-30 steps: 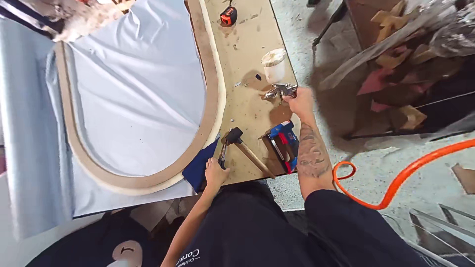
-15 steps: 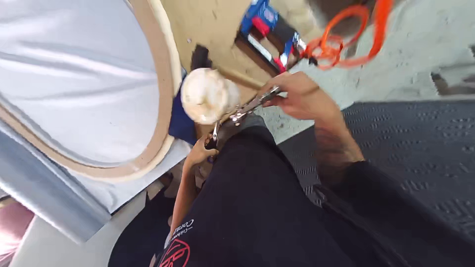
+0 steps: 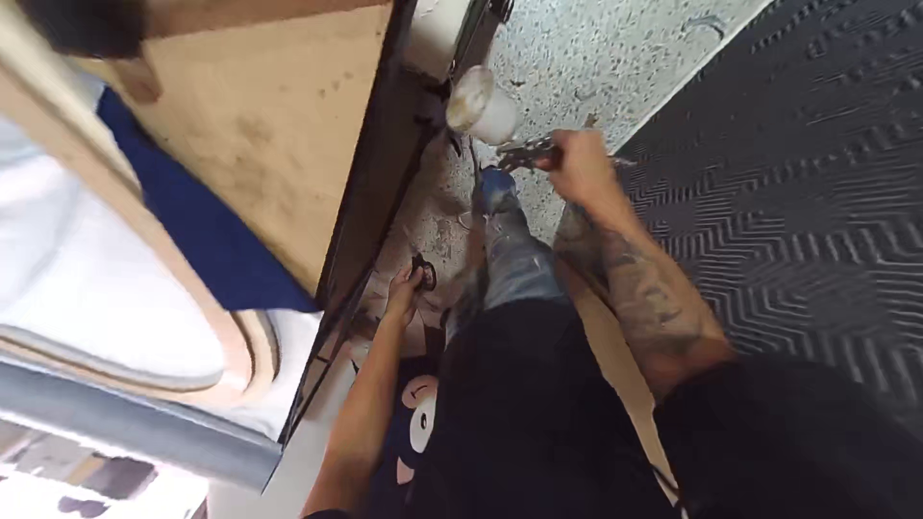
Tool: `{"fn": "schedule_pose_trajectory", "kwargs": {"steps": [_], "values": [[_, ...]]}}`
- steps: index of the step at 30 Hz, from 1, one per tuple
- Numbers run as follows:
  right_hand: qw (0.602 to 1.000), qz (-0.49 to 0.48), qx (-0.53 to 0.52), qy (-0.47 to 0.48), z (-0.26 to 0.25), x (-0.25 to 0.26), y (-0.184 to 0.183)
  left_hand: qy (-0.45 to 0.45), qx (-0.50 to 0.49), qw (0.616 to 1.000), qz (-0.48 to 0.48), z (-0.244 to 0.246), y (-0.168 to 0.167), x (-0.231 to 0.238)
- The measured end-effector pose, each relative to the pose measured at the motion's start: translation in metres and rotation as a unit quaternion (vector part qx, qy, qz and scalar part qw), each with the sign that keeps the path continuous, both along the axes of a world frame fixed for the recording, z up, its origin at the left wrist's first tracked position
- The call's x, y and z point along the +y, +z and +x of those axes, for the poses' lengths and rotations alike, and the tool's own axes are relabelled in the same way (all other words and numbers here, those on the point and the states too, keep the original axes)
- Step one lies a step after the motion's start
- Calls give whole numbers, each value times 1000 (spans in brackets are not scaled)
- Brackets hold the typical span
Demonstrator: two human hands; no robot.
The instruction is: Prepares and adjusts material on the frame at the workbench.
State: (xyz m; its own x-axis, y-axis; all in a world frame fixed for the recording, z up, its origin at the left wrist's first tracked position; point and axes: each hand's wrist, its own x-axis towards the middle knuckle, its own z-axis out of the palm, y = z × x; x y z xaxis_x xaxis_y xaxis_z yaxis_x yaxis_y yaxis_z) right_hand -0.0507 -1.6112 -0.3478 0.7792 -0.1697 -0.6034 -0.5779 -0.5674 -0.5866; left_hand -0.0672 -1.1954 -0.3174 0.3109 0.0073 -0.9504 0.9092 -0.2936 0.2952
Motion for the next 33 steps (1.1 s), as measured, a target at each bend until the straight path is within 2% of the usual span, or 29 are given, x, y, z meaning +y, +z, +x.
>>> {"fn": "schedule_pose_trajectory", "kwargs": {"steps": [3, 6, 8, 9, 11, 12, 13, 14, 15, 16, 18, 19, 21, 23, 25, 26, 27, 28, 29, 30, 31, 33], "values": [[997, 65, -30, -31, 21, 74, -61, -83, -71, 992, 65, 32, -49, 3], [987, 127, -51, -79, 55, 136, -95, -105, -175, 971, 123, 84, -95, -6], [981, 153, -53, -108, 81, 168, -118, -141, -246, 940, 189, 115, -119, -7], [978, 160, -57, -122, 95, 183, -130, -177, -242, 925, 232, 124, -126, -5], [967, 177, -93, -157, 120, 215, -155, -240, -167, 882, 370, 130, -135, -7], [963, 184, -110, -161, 135, 227, -165, -267, -120, 864, 409, 130, -140, -8], [961, 187, -127, -162, 152, 237, -173, -266, -100, 860, 424, 128, -145, -12], [961, 188, -128, -155, 169, 244, -175, -193, -106, 887, 405, 120, -149, -13], [962, 197, -124, -141, 185, 248, -173, -138, -122, 914, 362, 107, -148, -11], [961, 208, -129, -132, 198, 250, -169, -121, -145, 932, 310, 91, -146, -7], [952, 239, -136, -136, 216, 245, -149, -164, -148, 944, 244, 54, -132, -5], [953, 258, -94, -133, 218, 235, -124, -187, -129, 949, 219, 33, -123, -2], [972, 215, -19, -96, 234, 216, -95, -130, -85, 971, 180, -15, -110, 7], [979, 183, -48, -71, 238, 197, -82, -57, -34, 986, 155, -61, -100, 14], [989, 137, -47, -33, 220, 186, -58, -17, 15, 991, 129, -105, -84, 25], [994, 97, 25, 34, 206, 181, -44, -8, 41, 993, 113, -127, -71, 30], [983, 58, 122, 122, 191, 174, -36, -10, 58, 994, 96, -147, -59, 33], [969, 20, 169, 180, 170, 169, -43, -20, 60, 995, 81, -163, -49, 35], [985, -27, 65, 159, 130, 164, -71, -33, 53, 995, 74, -176, -39, 37], [985, -20, 23, 169, 102, 155, -82, -39, 42, 996, 70, -188, -29, 40], [981, 20, 26, 192, 78, 146, -72, -29, 35, 997, 67, -200, -18, 47], [966, 129, 71, 214, 37, 140, -7, 11, 31, 997, 71, -226, 5, 60]]}}
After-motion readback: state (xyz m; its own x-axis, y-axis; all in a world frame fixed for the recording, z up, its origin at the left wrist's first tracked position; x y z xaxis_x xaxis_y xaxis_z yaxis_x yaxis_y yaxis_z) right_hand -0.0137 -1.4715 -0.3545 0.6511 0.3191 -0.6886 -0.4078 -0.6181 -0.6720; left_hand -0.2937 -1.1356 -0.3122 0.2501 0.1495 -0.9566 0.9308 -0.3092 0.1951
